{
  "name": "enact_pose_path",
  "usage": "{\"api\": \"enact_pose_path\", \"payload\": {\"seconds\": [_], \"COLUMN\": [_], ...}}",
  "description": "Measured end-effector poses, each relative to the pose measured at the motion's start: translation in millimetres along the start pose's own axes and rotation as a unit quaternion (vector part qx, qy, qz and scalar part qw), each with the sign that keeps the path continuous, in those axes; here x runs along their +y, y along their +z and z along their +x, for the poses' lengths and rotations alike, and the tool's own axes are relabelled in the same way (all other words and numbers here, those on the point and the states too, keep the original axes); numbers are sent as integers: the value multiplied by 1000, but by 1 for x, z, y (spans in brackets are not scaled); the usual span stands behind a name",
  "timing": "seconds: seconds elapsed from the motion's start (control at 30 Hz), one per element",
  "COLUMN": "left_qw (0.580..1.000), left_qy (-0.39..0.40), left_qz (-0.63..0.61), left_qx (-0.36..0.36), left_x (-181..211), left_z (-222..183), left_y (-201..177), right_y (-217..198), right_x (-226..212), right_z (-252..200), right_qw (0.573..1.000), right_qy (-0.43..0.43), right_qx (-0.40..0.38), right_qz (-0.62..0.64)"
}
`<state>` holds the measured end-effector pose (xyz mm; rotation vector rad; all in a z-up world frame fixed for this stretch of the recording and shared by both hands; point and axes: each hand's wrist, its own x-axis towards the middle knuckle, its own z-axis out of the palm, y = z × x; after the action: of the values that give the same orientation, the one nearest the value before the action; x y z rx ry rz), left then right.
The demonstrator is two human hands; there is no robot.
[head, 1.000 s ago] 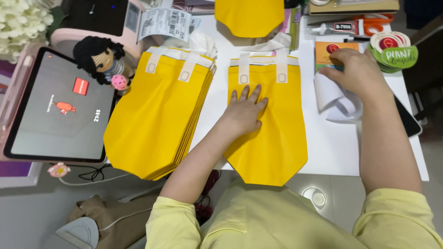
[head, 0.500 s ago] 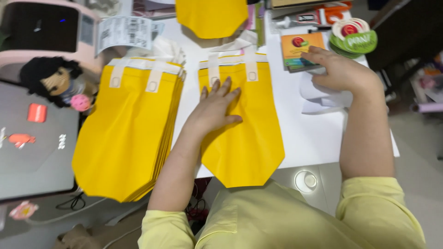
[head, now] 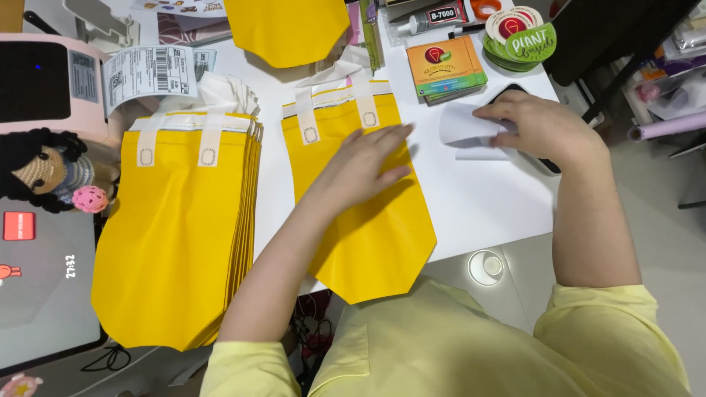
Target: Assembling yellow gift bags by tying knots in the ribbon handles and applying decorative stickers.
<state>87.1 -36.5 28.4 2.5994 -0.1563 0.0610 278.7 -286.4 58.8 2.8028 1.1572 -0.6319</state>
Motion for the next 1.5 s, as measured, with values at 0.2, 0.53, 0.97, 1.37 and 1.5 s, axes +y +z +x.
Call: {"api": "enact_pose_path", "payload": {"seconds": [0.2,0.53,0.97,1.37,1.5], "left_qw": [994,921,826,794,803], "left_qy": [89,-178,-156,-119,-177], "left_qz": [42,-324,-530,-588,-554], "left_qx": [54,122,110,101,129], "left_x": [7,12,69,48,34], "left_z": [85,86,54,63,70], "left_y": [47,32,7,42,52], "right_y": [2,34,39,29,37], "right_x": [0,22,-39,-62,-50], "right_z": [-10,-5,-2,-18,-9], "right_qw": [991,790,790,801,789], "right_qy": [-77,-213,-281,-148,-150], "right_qx": [76,348,373,360,374], "right_qz": [83,458,398,454,464]}}
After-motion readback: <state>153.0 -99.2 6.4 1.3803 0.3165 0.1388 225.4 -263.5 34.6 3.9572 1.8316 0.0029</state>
